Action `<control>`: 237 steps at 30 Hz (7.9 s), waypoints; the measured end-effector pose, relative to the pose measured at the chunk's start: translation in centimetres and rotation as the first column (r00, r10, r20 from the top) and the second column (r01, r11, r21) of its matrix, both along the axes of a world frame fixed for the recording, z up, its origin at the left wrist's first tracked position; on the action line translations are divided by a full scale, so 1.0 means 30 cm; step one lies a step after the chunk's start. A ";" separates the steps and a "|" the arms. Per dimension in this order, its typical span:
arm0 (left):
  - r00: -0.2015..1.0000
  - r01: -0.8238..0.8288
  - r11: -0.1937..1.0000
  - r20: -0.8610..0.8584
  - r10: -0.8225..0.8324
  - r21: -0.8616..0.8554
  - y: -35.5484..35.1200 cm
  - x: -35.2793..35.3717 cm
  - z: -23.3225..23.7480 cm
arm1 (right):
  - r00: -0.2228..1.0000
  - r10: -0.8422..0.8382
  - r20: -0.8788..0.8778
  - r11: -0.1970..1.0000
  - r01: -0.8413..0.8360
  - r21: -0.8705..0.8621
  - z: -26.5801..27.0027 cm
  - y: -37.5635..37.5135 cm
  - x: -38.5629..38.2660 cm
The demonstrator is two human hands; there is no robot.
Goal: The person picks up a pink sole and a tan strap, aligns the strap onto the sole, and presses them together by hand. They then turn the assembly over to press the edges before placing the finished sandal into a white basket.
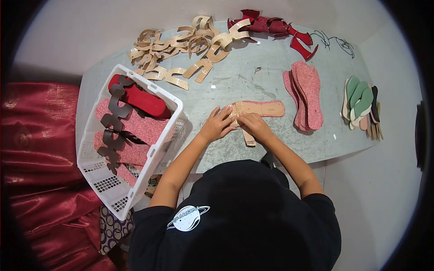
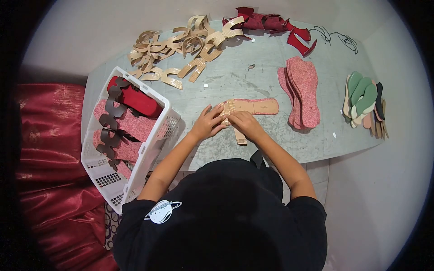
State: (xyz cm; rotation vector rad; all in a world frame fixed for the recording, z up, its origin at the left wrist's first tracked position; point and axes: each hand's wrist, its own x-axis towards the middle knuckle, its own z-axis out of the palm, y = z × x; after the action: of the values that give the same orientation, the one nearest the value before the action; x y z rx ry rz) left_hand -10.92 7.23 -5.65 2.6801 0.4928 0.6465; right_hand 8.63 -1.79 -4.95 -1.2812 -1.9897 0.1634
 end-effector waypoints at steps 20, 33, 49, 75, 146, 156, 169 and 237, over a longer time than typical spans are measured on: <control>0.999 -0.036 0.997 -0.012 0.037 0.067 0.015 0.006 -0.012 | 1.000 0.004 -0.019 0.999 -0.003 0.040 -0.018 0.033 0.030; 0.995 0.045 0.998 -0.089 -0.049 -0.042 0.034 0.008 0.004 | 1.000 -0.007 -0.030 1.000 0.007 0.005 -0.027 -0.008 0.033; 0.929 0.354 0.934 -0.132 -0.346 0.045 0.125 0.045 0.013 | 0.966 0.245 0.084 0.927 -0.208 -0.311 0.048 -0.033 0.137; 0.944 0.308 0.950 -0.103 -0.313 -0.059 0.110 0.040 0.023 | 0.999 0.018 0.028 0.999 -0.019 0.033 -0.057 -0.001 0.056; 0.990 -0.133 0.987 0.041 0.137 -0.091 -0.047 0.009 -0.015 | 0.977 -0.209 -0.046 0.935 0.186 -0.301 -0.034 0.033 0.015; 0.986 -0.147 0.988 0.080 0.149 -0.037 -0.059 0.008 -0.036 | 0.959 -0.271 -0.078 0.875 0.211 -0.436 -0.017 0.033 0.014; 0.974 -0.206 0.975 -0.075 0.212 0.083 -0.085 0.018 -0.014 | 0.960 -0.269 -0.077 0.902 0.224 -0.369 -0.032 0.028 0.016; 0.992 0.074 0.997 -0.105 -0.075 -0.021 0.149 0.067 0.021 | 0.948 -0.316 0.046 0.949 0.316 -0.011 -0.080 0.027 -0.030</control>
State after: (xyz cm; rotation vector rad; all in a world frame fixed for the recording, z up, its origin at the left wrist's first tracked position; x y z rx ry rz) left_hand -8.90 11.71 -5.01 2.7121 0.4212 0.4792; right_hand 7.73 -0.99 -7.35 -1.6077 -1.7917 -0.0024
